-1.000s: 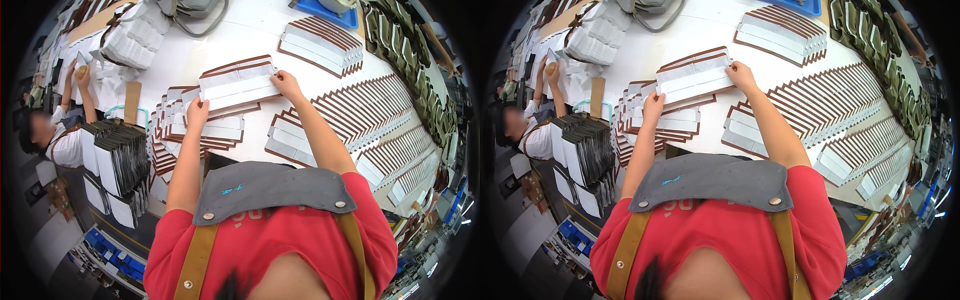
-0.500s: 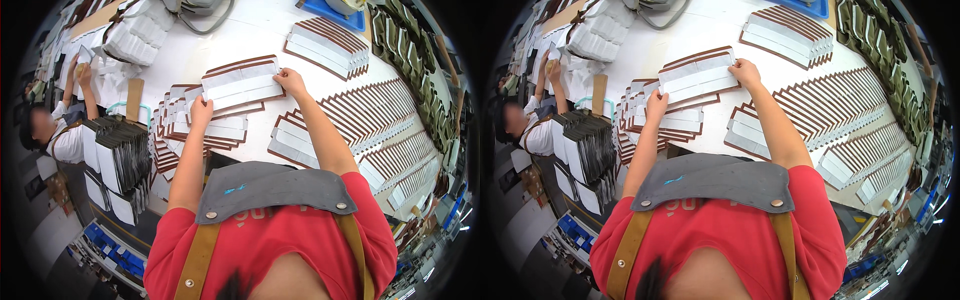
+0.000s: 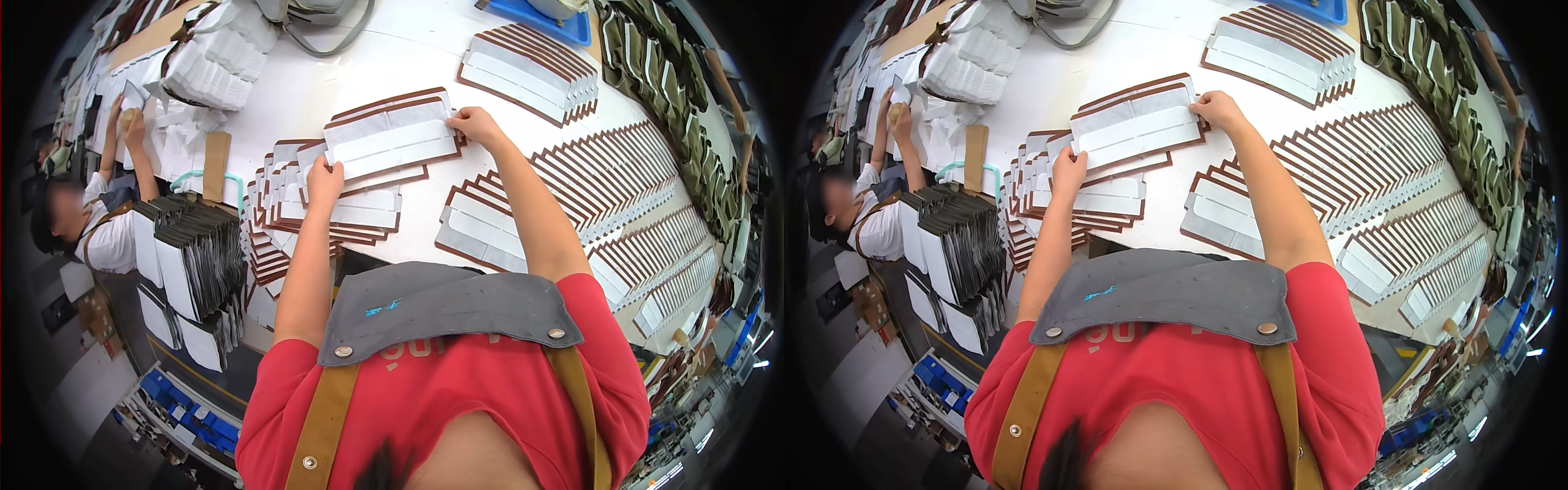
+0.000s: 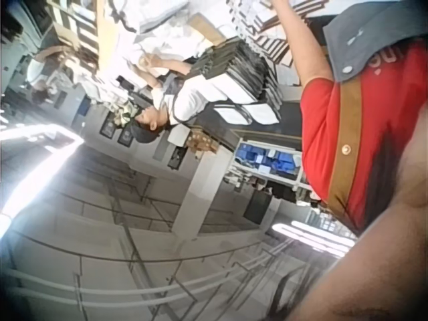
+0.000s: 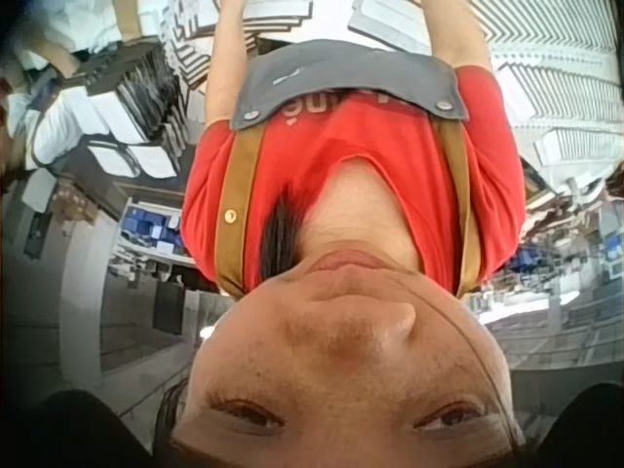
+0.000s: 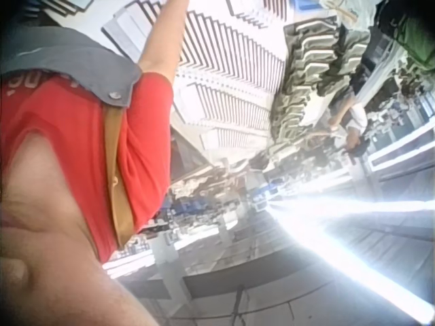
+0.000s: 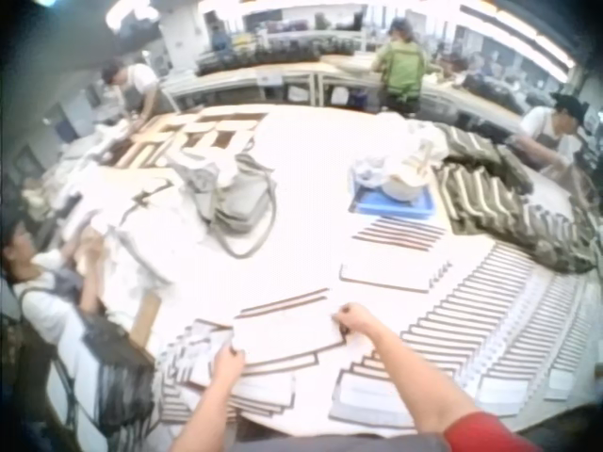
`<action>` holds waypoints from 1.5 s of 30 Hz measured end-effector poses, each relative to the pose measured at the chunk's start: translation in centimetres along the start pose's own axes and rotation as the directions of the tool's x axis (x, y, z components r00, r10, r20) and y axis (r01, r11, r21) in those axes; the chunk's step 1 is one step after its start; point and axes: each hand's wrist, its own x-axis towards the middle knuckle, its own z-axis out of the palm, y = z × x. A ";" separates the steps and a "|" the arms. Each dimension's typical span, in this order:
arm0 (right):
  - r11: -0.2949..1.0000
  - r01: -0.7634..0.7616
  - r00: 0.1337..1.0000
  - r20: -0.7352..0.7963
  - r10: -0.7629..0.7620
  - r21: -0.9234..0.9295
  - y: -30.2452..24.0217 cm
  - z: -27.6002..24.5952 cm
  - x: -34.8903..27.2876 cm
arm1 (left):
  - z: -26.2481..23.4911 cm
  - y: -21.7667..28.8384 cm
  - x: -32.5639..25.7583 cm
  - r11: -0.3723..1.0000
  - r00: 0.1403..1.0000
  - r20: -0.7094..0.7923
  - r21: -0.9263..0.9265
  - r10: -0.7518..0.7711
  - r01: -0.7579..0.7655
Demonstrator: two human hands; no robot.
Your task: The person scrapes excess white paste from a brush onto a table, then picks up and stacks rectangular paper parts with brown borders. They repeatedly pick up individual parts, align them, and place them into a growing stack on the table.
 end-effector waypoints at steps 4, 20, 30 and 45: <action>0.999 0.010 1.000 -0.026 -0.009 0.032 0.2 0.3 -0.1 | 0.1 -0.2 0.2 1.000 1.000 -0.001 -0.009 -0.002 0.002; 0.995 -0.008 0.958 -0.286 -0.021 -0.099 -0.6 1.9 -0.5 | -0.3 -0.2 1.7 0.966 0.977 0.201 -0.232 -0.066 0.113; 0.878 0.195 0.943 -0.330 -0.045 0.437 4.4 -9.2 -2.7 | 4.8 10.1 6.6 0.916 0.922 0.167 -0.271 0.348 -0.296; 0.971 0.000 0.815 -0.562 0.139 0.241 11.1 -16.2 0.5 | 14.2 19.0 11.0 0.925 0.874 0.314 -0.037 0.371 -0.379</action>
